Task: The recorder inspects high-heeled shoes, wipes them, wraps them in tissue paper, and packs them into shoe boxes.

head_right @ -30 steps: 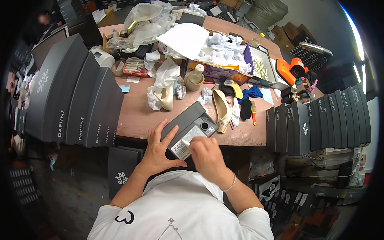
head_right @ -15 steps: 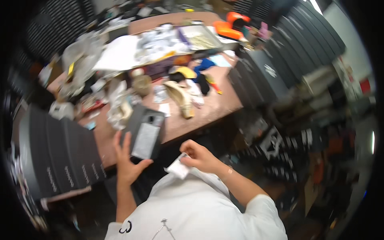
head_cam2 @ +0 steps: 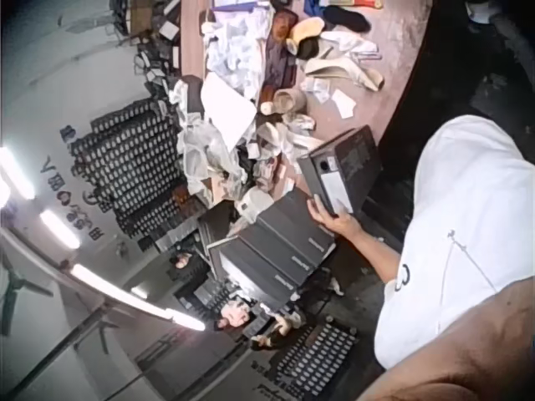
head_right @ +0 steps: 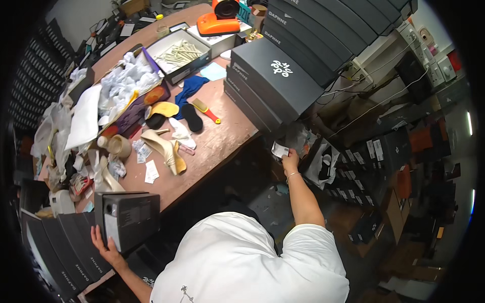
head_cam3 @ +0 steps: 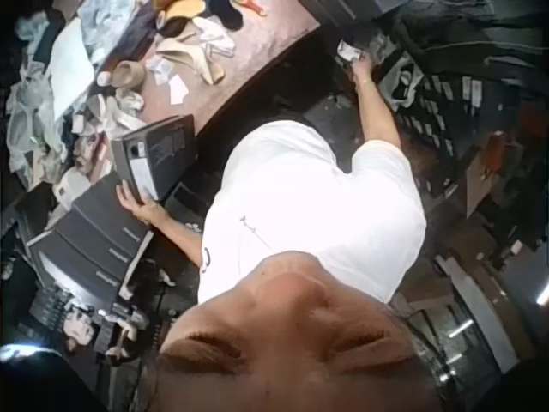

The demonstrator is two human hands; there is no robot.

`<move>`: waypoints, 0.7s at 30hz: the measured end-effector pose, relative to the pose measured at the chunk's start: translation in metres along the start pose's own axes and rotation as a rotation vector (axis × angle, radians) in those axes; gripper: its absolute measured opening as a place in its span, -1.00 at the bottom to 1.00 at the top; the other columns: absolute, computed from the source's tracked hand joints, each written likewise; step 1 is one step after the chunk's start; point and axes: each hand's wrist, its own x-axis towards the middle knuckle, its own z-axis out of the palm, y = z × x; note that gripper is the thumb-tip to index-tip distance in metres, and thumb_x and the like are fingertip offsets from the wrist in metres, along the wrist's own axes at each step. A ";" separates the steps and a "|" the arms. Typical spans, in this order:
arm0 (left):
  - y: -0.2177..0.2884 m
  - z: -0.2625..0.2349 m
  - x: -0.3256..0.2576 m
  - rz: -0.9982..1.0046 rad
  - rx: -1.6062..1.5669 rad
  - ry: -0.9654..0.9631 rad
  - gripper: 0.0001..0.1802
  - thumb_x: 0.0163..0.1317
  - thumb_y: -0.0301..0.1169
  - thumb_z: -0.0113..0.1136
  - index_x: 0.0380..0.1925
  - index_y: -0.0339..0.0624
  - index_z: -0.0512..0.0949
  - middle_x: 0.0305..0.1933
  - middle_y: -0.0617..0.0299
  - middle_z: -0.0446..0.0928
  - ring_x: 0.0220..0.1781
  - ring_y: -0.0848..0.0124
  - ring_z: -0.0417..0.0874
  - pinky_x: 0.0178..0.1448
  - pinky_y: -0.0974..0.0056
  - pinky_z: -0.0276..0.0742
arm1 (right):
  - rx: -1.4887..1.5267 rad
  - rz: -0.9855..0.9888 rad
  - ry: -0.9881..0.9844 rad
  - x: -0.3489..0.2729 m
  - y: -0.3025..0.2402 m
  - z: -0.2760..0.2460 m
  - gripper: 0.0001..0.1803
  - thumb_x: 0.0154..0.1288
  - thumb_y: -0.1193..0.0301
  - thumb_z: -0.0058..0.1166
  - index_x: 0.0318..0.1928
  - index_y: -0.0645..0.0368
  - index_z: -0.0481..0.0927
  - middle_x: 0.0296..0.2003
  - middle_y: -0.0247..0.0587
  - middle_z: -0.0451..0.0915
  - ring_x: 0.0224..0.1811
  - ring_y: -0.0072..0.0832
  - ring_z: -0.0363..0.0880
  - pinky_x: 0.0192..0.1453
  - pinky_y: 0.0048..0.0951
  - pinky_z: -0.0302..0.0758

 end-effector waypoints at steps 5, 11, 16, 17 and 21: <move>0.008 0.011 -0.007 -0.013 0.081 0.101 -0.47 0.25 -0.43 -0.02 0.26 -0.27 0.37 0.45 0.04 0.13 0.46 0.21 0.15 0.47 0.13 -0.02 | -0.337 -0.208 0.181 0.070 0.015 -0.005 -0.55 0.05 0.58 0.12 0.03 0.26 0.45 -0.13 -0.13 0.53 -0.13 -0.30 0.52 -0.03 -0.36 0.43; 0.030 0.039 -0.007 -0.203 -0.076 0.220 -0.30 0.16 -0.43 0.13 0.34 -0.25 0.22 0.40 0.06 0.21 0.41 0.23 0.22 0.47 0.16 0.02 | -0.261 -0.029 0.028 0.145 0.095 -0.041 -0.24 0.10 0.38 0.24 0.32 0.11 0.22 0.16 -0.08 0.40 0.17 -0.20 0.39 0.14 -0.18 0.42; 0.016 0.016 0.002 -0.212 0.005 0.234 -0.47 0.16 -0.42 0.20 0.18 -0.26 0.45 0.31 0.01 0.31 0.35 0.22 0.30 0.42 0.20 0.12 | -0.520 0.350 -0.931 -0.006 -0.006 0.063 -0.57 0.32 0.35 0.11 0.17 0.12 0.42 -0.09 -0.25 0.54 -0.25 -0.43 0.60 -0.27 -0.36 0.59; 0.017 0.009 0.006 -0.220 -0.025 0.208 -0.47 0.16 -0.43 0.22 0.17 -0.28 0.45 0.28 0.02 0.33 0.31 0.23 0.34 0.39 0.23 0.18 | -0.533 0.294 -1.047 -0.040 -0.020 0.084 -0.58 0.31 0.37 0.12 0.16 0.14 0.44 -0.11 -0.24 0.56 -0.22 -0.43 0.61 -0.25 -0.39 0.59; 0.012 -0.002 0.010 -0.227 -0.098 0.146 -0.45 0.12 -0.41 0.28 0.15 -0.30 0.45 0.17 0.03 0.41 0.19 0.21 0.45 0.29 0.23 0.31 | -0.411 -0.171 -1.337 -0.149 -0.069 0.165 -0.60 0.33 0.40 0.12 0.14 0.20 0.46 -0.16 -0.27 0.58 -0.19 -0.54 0.57 -0.21 -0.53 0.53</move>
